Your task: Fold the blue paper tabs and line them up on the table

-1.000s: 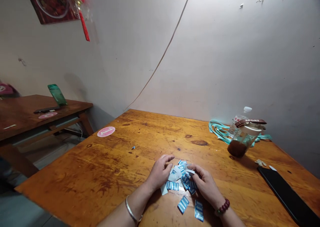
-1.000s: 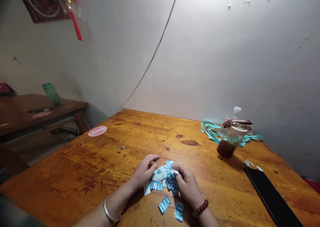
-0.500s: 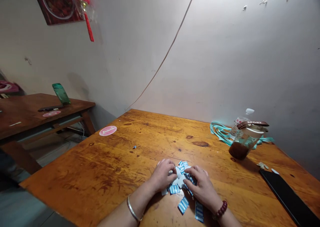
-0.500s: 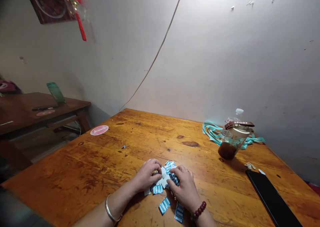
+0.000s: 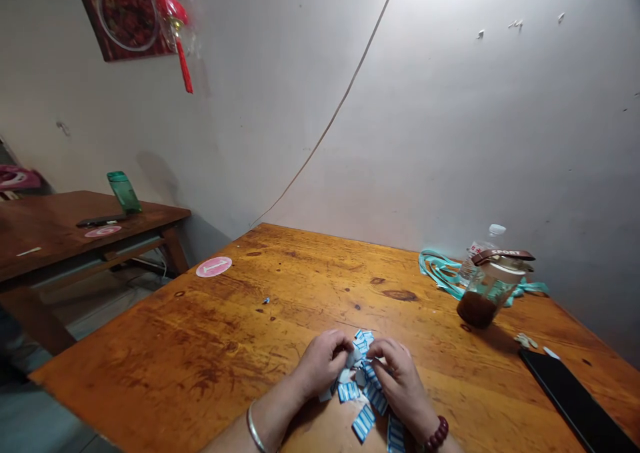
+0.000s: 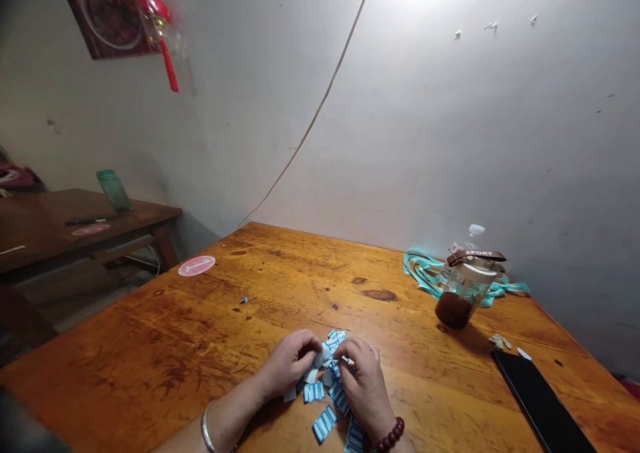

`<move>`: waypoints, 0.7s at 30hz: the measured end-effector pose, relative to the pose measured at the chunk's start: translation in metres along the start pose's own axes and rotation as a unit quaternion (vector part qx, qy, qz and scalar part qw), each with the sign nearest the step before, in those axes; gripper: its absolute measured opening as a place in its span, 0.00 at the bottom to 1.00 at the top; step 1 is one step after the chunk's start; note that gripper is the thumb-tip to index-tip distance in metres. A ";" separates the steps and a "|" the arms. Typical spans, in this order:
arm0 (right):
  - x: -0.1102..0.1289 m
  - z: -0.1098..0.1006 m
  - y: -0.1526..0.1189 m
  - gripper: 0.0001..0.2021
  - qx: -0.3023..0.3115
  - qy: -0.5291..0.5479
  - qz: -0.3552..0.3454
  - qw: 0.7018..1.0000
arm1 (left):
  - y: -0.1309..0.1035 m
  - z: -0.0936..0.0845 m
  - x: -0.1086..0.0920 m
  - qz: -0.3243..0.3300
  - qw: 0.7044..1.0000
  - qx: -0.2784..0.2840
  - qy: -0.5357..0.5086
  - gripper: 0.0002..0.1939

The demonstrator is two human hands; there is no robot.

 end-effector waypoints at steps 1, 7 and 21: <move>0.000 -0.001 0.000 0.06 -0.007 0.006 -0.004 1.000 | -0.001 0.001 -0.001 0.008 1.000 0.007 -0.001 0.10; -0.009 -0.006 0.000 0.06 -0.043 0.060 -0.008 0.997 | 0.000 -0.003 -0.005 -0.009 1.000 0.009 -0.022 0.11; 0.014 0.004 -0.005 0.10 -0.006 0.049 -0.065 0.997 | -0.001 0.004 -0.010 -0.083 0.954 0.046 -0.285 0.11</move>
Point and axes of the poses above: each hand's wrist, its own y-axis towards the middle knuckle, its own z-axis out of the palm, x = y × z, the point moved 4 cm from there along y, towards the middle knuckle, and after that the axes turned 13 degrees about y, right-handed, at the moved point
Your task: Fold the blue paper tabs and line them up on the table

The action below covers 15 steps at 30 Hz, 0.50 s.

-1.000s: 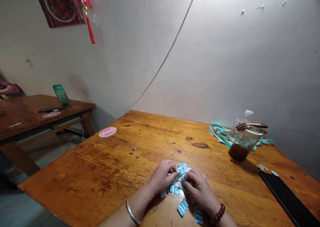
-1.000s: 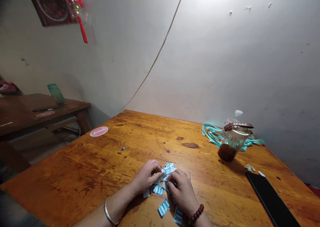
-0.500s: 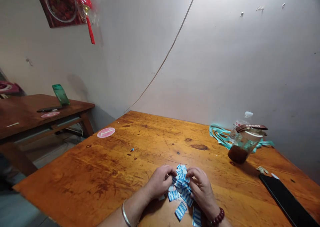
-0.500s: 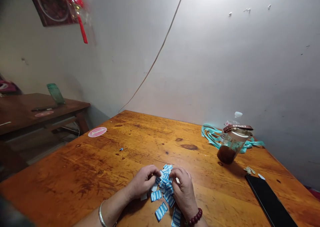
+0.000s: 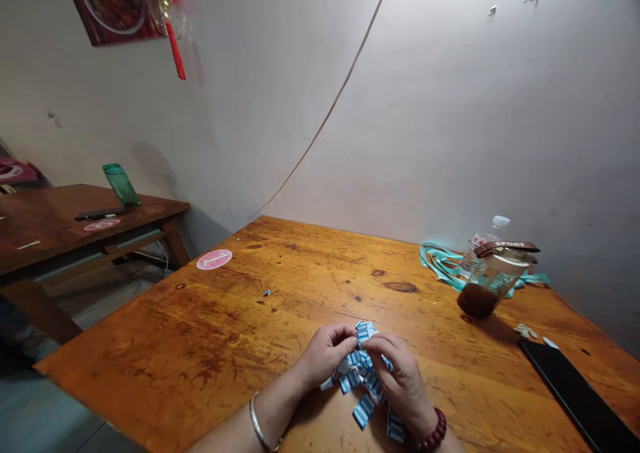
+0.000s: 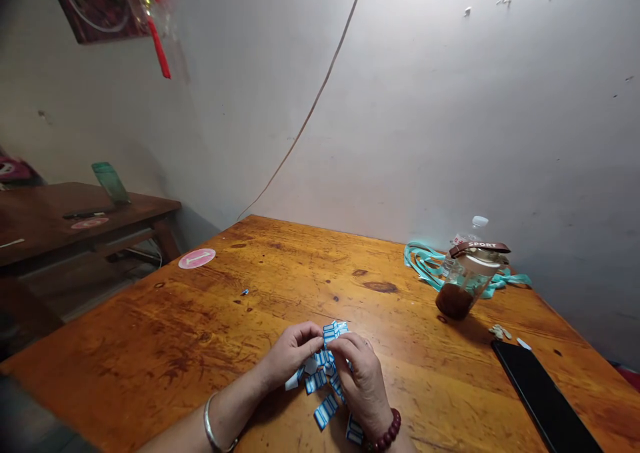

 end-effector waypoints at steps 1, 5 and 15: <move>-0.001 0.000 0.000 0.10 -0.001 0.005 0.008 1.000 | 0.001 -0.002 0.001 -0.005 1.000 -0.015 -0.006 0.11; -0.004 -0.003 0.001 0.09 -0.025 0.011 0.040 0.999 | 0.002 -0.004 0.004 -0.031 0.999 -0.024 -0.015 0.10; 0.011 0.006 0.001 0.10 0.042 0.036 -0.008 0.998 | 0.002 0.008 0.017 -0.091 0.985 0.024 -0.142 0.17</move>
Point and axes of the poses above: each hand's wrist, its own y-axis towards the middle knuckle, its own z-axis out of the palm, x = y × z, the point moved 4 cm from there along y, towards the middle knuckle, and after that the axes turned 13 degrees about y, right-handed, at the moved point
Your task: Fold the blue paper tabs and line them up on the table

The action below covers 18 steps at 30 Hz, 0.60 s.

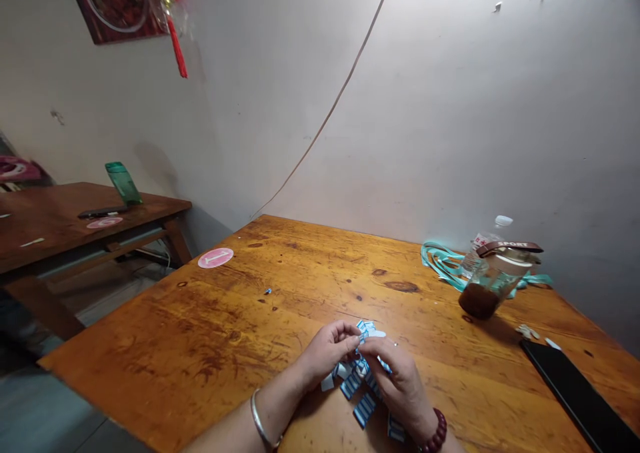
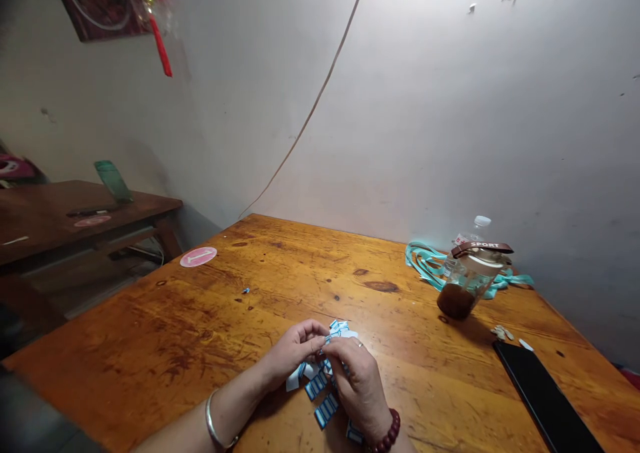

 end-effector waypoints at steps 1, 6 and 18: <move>0.001 0.001 0.000 0.10 0.006 0.002 -0.005 1.000 | 0.000 0.000 0.001 -0.005 1.000 0.000 -0.016 0.18; -0.006 -0.002 0.000 0.12 -0.035 -0.042 0.044 0.998 | 0.003 -0.011 -0.003 -0.007 0.996 -0.076 -0.050 0.15; -0.017 -0.001 0.002 0.05 -0.014 -0.144 0.105 0.984 | 0.006 -0.018 0.002 0.024 0.990 -0.133 0.047 0.07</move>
Point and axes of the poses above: each hand's wrist, its own y-axis towards the middle knuckle, its own z-axis out of the palm, x = y × z, the point moved 4 cm from there along y, towards the middle knuckle, and after that the axes turned 13 degrees about y, right-handed, at the moved point
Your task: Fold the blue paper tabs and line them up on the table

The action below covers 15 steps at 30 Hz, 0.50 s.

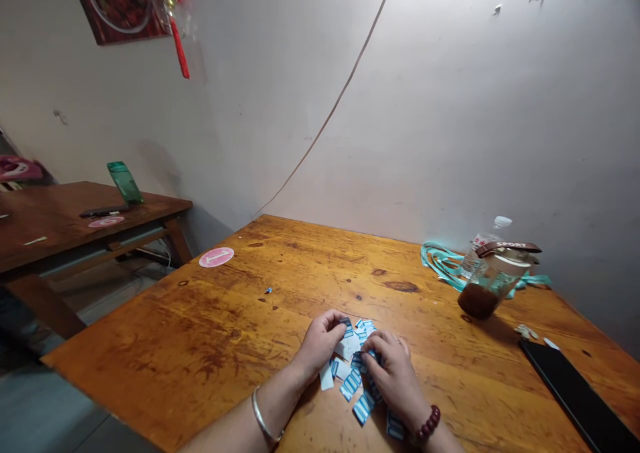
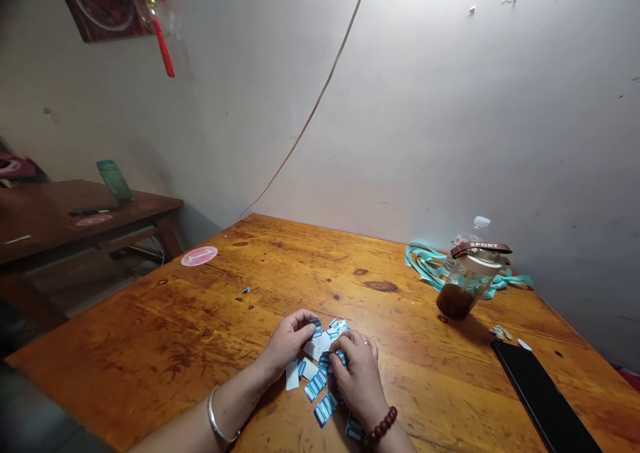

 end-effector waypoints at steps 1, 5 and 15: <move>-0.001 -0.001 0.000 0.05 -0.010 0.027 0.003 1.000 | 0.000 -0.001 0.000 0.009 1.000 -0.003 0.004 0.07; -0.007 -0.001 0.000 0.07 -0.034 0.174 0.044 0.983 | 0.002 -0.002 0.000 -0.001 1.000 0.004 0.018 0.09; -0.003 0.000 -0.004 0.08 -0.059 0.244 0.051 0.967 | -0.014 0.017 -0.009 -0.010 0.993 0.118 0.003 0.13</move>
Point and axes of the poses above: each hand's wrist, its own y-axis towards the middle knuckle, its own z-axis out of the palm, x = y × z, the point moved 4 cm from there along y, towards the middle knuckle, and after that the axes turned 13 degrees about y, right-handed, at the moved point
